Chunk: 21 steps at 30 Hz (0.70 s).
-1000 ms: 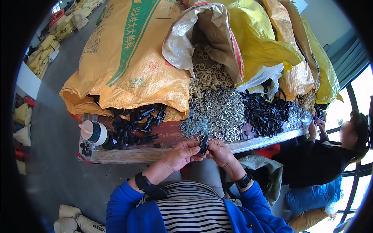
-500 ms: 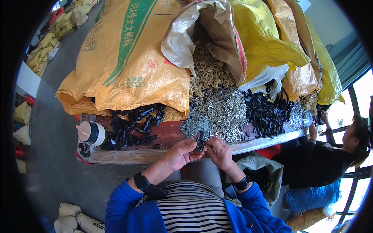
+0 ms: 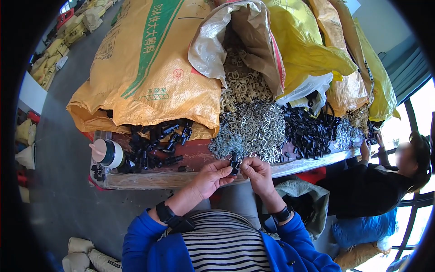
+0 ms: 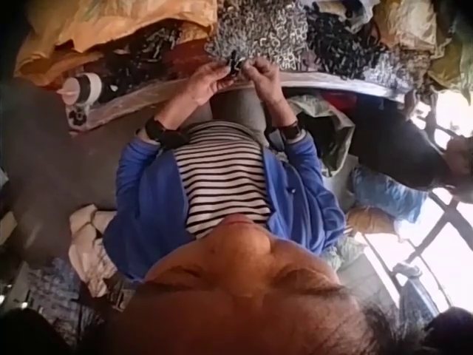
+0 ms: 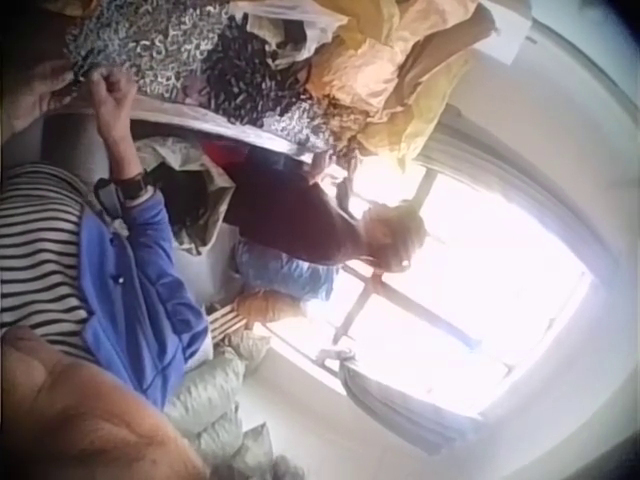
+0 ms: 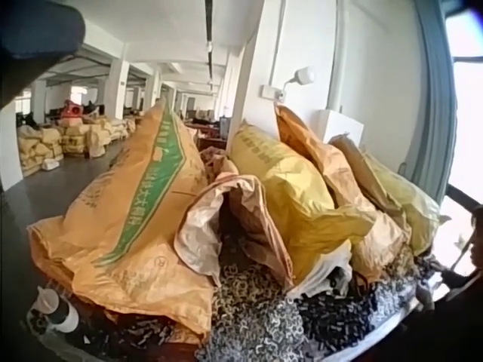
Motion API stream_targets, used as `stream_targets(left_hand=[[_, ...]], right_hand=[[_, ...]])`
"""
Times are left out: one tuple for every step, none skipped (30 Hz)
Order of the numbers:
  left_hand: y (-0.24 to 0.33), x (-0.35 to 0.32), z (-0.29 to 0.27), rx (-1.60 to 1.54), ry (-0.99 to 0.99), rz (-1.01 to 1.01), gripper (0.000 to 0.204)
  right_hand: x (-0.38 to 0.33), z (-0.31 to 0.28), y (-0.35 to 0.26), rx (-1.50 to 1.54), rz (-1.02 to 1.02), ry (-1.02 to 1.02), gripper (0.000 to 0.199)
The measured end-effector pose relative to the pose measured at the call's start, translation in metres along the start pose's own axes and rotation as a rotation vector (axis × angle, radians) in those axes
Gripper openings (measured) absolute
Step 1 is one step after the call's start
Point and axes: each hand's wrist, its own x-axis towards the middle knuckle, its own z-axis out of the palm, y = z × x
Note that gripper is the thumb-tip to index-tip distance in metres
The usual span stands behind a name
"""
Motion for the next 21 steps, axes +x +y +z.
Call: stream_targets(left_hand=[[0.000,-0.002,0.002,0.011,-0.012,0.005,0.022],[0.000,-0.004,0.003,0.021,-0.024,0.010,0.022],[0.000,-0.006,0.004,0.032,-0.035,0.015,0.023],[0.000,-0.008,0.005,0.034,-0.036,0.018,0.023],[-0.001,-0.010,0.006,0.044,-0.037,0.015,0.022],[-0.001,-0.011,0.006,0.053,-0.037,0.012,0.022],[-0.002,-0.012,0.006,0.062,-0.036,0.009,0.022],[-0.002,-0.013,0.006,0.061,-0.036,0.010,0.022],[-0.003,-0.014,0.005,0.063,-0.037,0.012,0.022],[-0.003,-0.014,0.003,0.065,-0.037,0.012,0.022],[-0.003,-0.014,0.003,0.066,-0.036,0.012,0.022],[-0.003,-0.014,0.002,0.063,-0.033,0.011,0.022],[-0.003,-0.014,0.002,0.080,-0.024,0.009,0.022],[-0.003,-0.013,0.002,0.096,-0.015,0.006,0.022],[-0.002,-0.012,0.002,0.111,-0.005,0.003,0.022],[-0.002,-0.011,0.001,0.108,-0.001,-0.001,0.022],[-0.001,-0.010,0.001,0.121,0.005,-0.001,0.021],[0.000,-0.007,0.001,0.136,0.008,0.001,0.021],[0.000,-0.005,0.001,0.151,0.012,0.002,0.021],[0.001,-0.005,0.001,0.149,0.014,-0.002,0.021],[0.002,-0.005,0.002,0.159,0.023,-0.006,0.021]], right_hand=[[-0.003,0.002,-0.001,-0.063,-0.039,0.016,0.010],[-0.005,0.004,-0.002,-0.126,-0.078,0.032,0.010],[-0.007,0.006,-0.003,-0.187,-0.117,0.048,0.010],[-0.008,0.008,-0.004,-0.188,-0.120,0.046,0.010],[-0.010,0.010,-0.007,-0.309,-0.203,0.048,0.008],[-0.011,0.013,-0.009,-0.429,-0.286,0.049,0.007],[-0.012,0.014,-0.011,-0.549,-0.367,0.051,0.007],[-0.013,0.015,-0.013,-0.549,-0.368,0.049,0.007],[-0.014,0.015,-0.014,-0.608,-0.414,0.038,0.005],[-0.014,0.015,-0.015,-0.665,-0.460,0.027,0.006],[-0.014,0.015,-0.016,-0.723,-0.505,0.016,0.007],[-0.013,0.015,-0.017,-0.722,-0.501,0.014,0.007],[-0.013,0.015,-0.019,-0.764,-0.534,-0.004,0.007],[-0.012,0.015,-0.020,-0.805,-0.565,-0.022,0.007],[-0.011,0.014,-0.020,-0.845,-0.596,-0.041,0.008],[-0.009,0.012,-0.020,-0.843,-0.589,-0.042,0.008],[-0.007,0.010,-0.020,-0.857,-0.586,-0.072,0.009],[-0.005,0.008,-0.021,-0.871,-0.585,-0.100,0.011],[-0.003,0.006,-0.020,-0.885,-0.583,-0.129,0.012],[-0.003,0.006,-0.018,-0.884,-0.578,-0.130,0.012],[-0.003,0.006,-0.014,-0.609,-0.372,-0.107,0.015]])
